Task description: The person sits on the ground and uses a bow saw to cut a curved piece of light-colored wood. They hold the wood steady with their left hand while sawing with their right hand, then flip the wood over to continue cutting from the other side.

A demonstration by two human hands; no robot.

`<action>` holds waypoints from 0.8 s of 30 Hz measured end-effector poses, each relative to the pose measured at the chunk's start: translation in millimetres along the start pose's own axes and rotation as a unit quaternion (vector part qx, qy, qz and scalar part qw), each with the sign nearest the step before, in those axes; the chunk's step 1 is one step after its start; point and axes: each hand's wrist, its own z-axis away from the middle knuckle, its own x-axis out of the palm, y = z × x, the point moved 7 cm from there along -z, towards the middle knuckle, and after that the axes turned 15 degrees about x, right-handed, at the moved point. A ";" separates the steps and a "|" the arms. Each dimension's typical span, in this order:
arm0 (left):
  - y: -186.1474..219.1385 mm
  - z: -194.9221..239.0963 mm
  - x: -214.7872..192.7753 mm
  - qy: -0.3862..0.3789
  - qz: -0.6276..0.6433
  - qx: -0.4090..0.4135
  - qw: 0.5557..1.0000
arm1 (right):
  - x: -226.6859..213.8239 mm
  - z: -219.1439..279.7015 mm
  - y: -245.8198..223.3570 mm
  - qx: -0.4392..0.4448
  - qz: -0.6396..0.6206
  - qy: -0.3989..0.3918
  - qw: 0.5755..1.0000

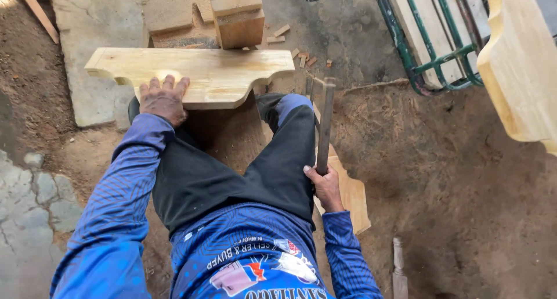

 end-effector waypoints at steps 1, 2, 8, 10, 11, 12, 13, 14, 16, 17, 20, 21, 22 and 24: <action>1.1 -2.4 -5.0 0.006 -0.001 -0.001 1.000 | -0.6 -6.7 6.9 -0.006 0.000 0.000 1.000; 1.6 -5.4 -7.7 -0.002 -0.001 -0.005 1.000 | -0.8 -13.7 11.2 -0.028 -0.019 -0.007 0.999; 10.8 3.5 6.2 -0.009 0.006 -0.015 1.000 | -2.7 -23.6 28.0 -0.046 -0.022 -0.011 0.999; 16.0 3.3 14.4 0.005 0.008 -0.022 1.000 | -0.1 -26.1 19.6 -0.063 -0.013 -0.006 0.998; 17.2 4.9 25.4 0.015 0.007 -0.030 0.999 | 3.5 -25.2 18.1 -0.067 0.007 -0.005 0.998; 18.5 5.6 36.3 0.026 0.007 -0.038 0.999 | 6.8 -24.9 16.2 -0.071 0.026 -0.004 0.997; 26.0 4.3 33.6 0.035 0.005 -0.036 0.999 | 8.3 -19.4 6.2 -0.080 0.024 -0.001 0.997; 31.6 2.9 35.6 0.016 0.006 -0.047 0.999 | 11.9 -17.3 3.3 -0.037 0.021 -0.013 0.999; 36.7 -3.0 43.2 -0.002 0.006 -0.053 0.999 | 16.4 -20.8 3.4 0.007 0.015 -0.021 1.000; 39.0 -2.4 50.2 -0.004 -0.010 -0.048 0.999 | 17.5 -23.5 5.6 -0.017 0.025 -0.032 0.999; 44.0 2.6 45.6 -0.014 -0.018 -0.042 0.999 | 18.2 -23.5 12.7 -0.036 0.040 -0.043 0.998; 40.6 -1.7 34.6 -0.009 -0.019 -0.044 0.999 | 20.9 -27.0 6.3 -0.048 0.041 -0.046 0.997; 35.1 -4.5 24.5 -0.007 -0.018 -0.045 0.999 | 23.3 -33.1 3.3 -0.050 0.042 -0.046 0.997; 35.1 -1.8 15.1 -0.053 -0.005 -0.026 0.998 | 20.9 -33.4 10.2 -0.039 0.046 -0.043 0.997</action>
